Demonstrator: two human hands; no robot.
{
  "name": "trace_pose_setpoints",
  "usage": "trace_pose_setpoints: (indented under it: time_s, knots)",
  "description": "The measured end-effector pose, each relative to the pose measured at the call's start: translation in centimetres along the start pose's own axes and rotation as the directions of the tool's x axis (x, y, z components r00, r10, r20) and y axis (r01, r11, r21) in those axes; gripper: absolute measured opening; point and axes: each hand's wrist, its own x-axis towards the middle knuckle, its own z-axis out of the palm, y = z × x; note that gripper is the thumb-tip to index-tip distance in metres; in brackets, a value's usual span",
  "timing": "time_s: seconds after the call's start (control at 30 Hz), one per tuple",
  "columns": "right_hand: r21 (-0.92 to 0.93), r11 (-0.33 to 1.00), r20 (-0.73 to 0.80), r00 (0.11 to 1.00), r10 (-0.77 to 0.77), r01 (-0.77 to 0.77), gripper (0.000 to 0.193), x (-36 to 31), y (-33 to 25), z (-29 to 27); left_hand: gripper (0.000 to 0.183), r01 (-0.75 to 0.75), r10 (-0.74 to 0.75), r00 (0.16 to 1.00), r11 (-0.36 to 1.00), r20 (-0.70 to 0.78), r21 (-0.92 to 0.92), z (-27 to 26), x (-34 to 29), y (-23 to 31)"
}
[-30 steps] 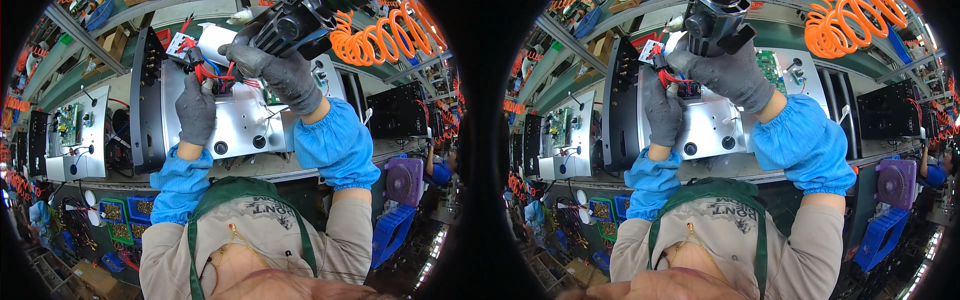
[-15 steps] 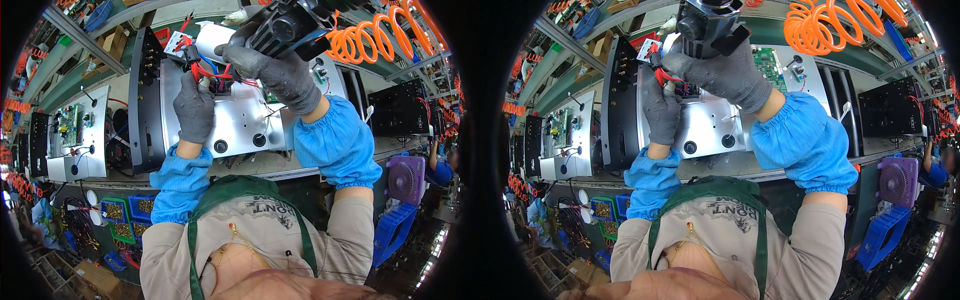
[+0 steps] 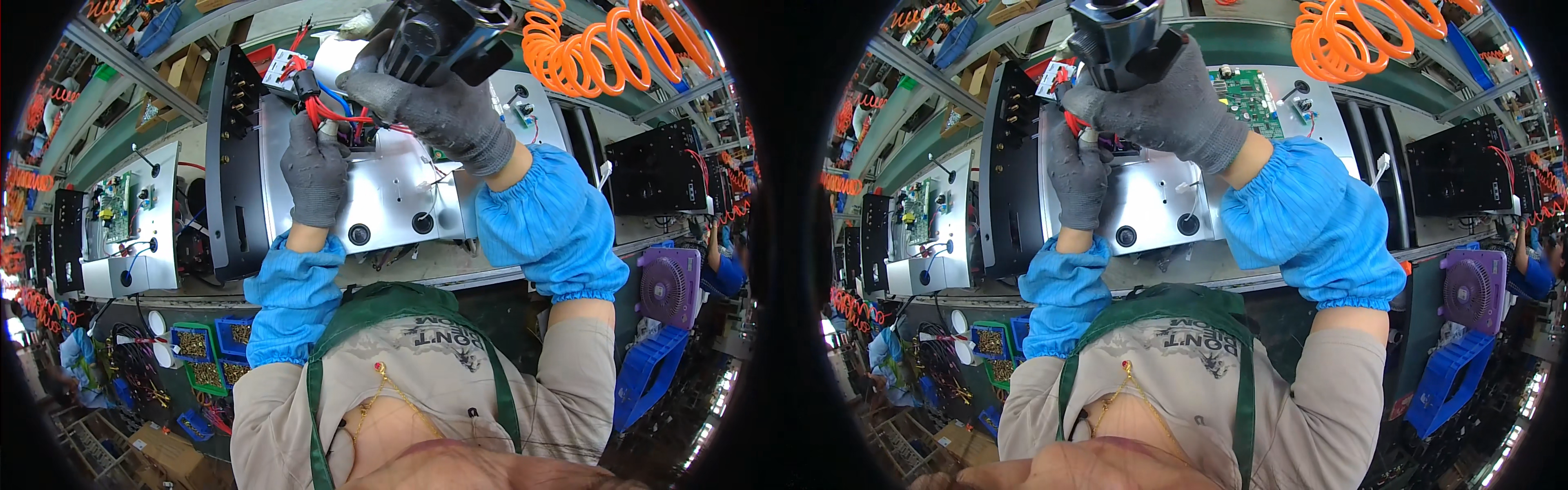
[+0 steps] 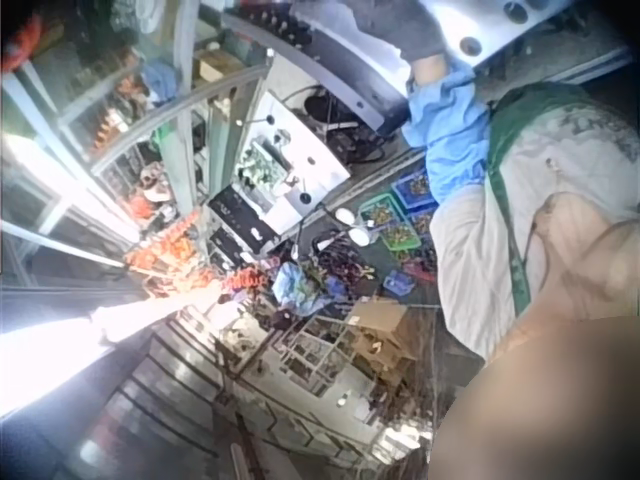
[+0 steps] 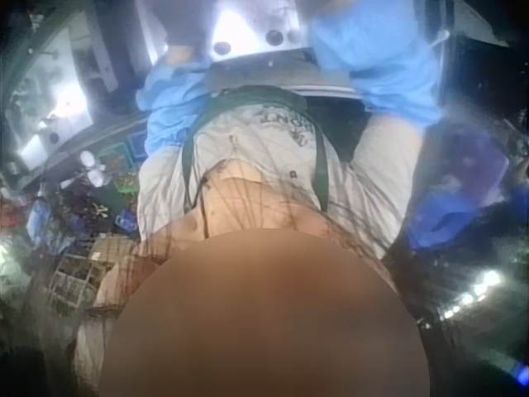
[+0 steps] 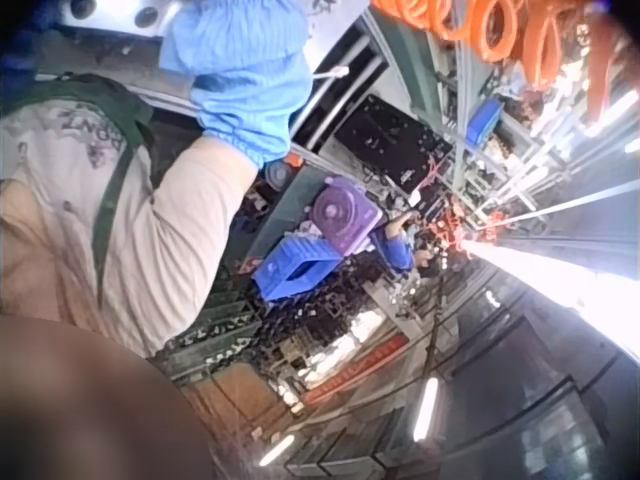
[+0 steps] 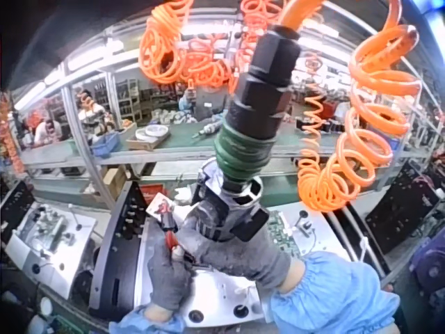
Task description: The person assembles electronic components on a metal chassis. They use a red-handled tool to manipulate small parts and a pneumatic screwdriver to secure components with screws. The person handles wires and a white cylindrical component, integrating them into the assembly.
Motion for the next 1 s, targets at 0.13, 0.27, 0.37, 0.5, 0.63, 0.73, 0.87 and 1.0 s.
trace_pose_setpoints:
  time_s: [0.13,0.27,0.37,0.5,0.63,0.73,0.87,1.0]
  knots:
    - [0.059,0.995,-0.003,0.996,0.084,-0.084,0.039,0.6,-0.2,0.4,0.015,-0.045,0.044,0.999,0.998,-0.026,-0.032,0.5,0.5,0.0]
    - [0.227,0.967,0.006,0.993,0.117,-0.116,0.037,1.5,1.0,0.8,0.012,0.032,-0.033,0.999,0.996,-0.017,-0.078,0.6,0.6,0.4]
    - [0.264,0.946,0.047,0.982,0.183,-0.189,0.037,1.6,-0.1,0.3,0.012,0.056,-0.054,0.998,0.994,0.016,-0.089,0.4,0.5,0.6]
    - [0.173,0.977,0.019,0.992,0.125,-0.127,0.033,1.5,0.6,0.6,0.012,-0.022,0.022,1.000,1.000,0.010,0.014,0.7,0.3,-1.2]
    - [-0.037,0.989,-0.023,0.990,0.142,-0.143,0.041,1.4,1.4,1.1,0.012,-0.019,0.019,1.000,0.998,-0.006,0.057,0.5,0.1,0.0]
    - [-0.016,0.982,-0.008,0.982,0.190,-0.190,0.043,1.2,0.8,1.1,0.011,0.053,-0.054,0.999,0.998,0.011,0.039,0.4,-0.1,0.5]
    - [-0.063,0.980,0.118,0.974,0.195,-0.189,0.042,1.9,0.7,1.1,0.010,-0.035,0.036,0.999,0.994,-0.010,0.103,0.6,0.1,-0.9]
    - [0.031,0.962,0.055,0.962,0.269,-0.271,0.043,3.1,1.0,1.4,0.019,0.085,-0.092,0.993,0.992,0.076,0.091,0.3,0.0,1.1]
